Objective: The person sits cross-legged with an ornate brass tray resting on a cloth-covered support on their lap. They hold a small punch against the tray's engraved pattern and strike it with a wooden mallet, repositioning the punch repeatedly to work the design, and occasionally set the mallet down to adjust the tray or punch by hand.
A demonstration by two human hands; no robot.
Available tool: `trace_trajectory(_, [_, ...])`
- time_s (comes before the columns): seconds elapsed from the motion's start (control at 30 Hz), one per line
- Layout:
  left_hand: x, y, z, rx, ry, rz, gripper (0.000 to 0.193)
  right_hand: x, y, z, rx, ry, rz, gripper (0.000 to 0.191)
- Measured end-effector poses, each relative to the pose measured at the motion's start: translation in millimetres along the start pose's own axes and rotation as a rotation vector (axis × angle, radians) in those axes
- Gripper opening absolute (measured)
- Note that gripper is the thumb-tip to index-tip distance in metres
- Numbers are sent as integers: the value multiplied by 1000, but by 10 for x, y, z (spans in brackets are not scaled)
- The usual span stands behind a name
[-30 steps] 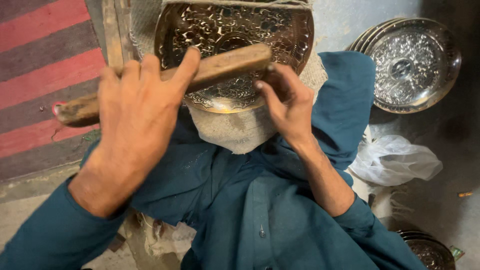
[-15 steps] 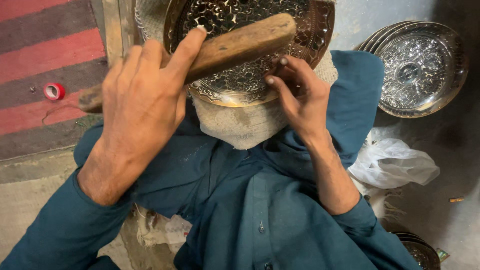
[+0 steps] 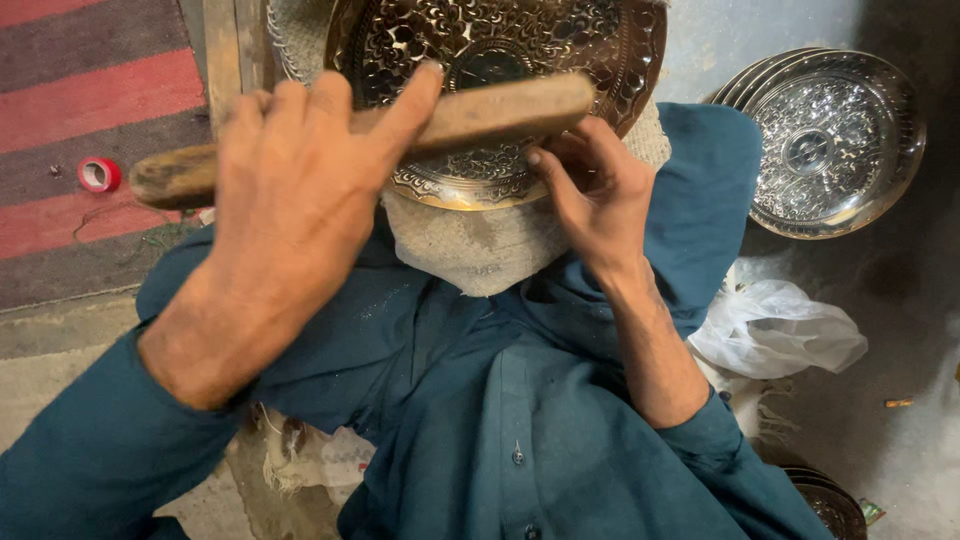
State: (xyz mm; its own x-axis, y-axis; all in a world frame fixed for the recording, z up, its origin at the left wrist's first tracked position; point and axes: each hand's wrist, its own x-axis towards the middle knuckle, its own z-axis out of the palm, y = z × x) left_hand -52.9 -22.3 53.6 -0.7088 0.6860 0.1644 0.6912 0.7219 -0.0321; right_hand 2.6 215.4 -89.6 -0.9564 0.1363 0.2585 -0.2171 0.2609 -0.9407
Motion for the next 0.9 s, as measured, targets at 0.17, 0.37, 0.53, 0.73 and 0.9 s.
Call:
trace_trajectory(0.17, [7, 17, -3, 75, 43, -4, 69, 14, -30, 10, -61, 15, 8, 32])
trace_trajectory(0.37, [0, 8, 30, 74, 48, -17, 72, 18, -29, 12, -37, -2, 64, 25])
trace_trajectory(0.53, [-17, -11, 35, -110, -16, -78, 77, 24, -33, 28, 20, 6, 44, 32])
trace_trajectory(0.73, [-2, -26, 54, -124, 18, -62, 75, 24, -25, 11, 16, -2, 35, 29])
trace_trajectory(0.9, [0, -28, 40, 7, 50, -23, 70, 21, -31, 10, 37, -10, 36, 29])
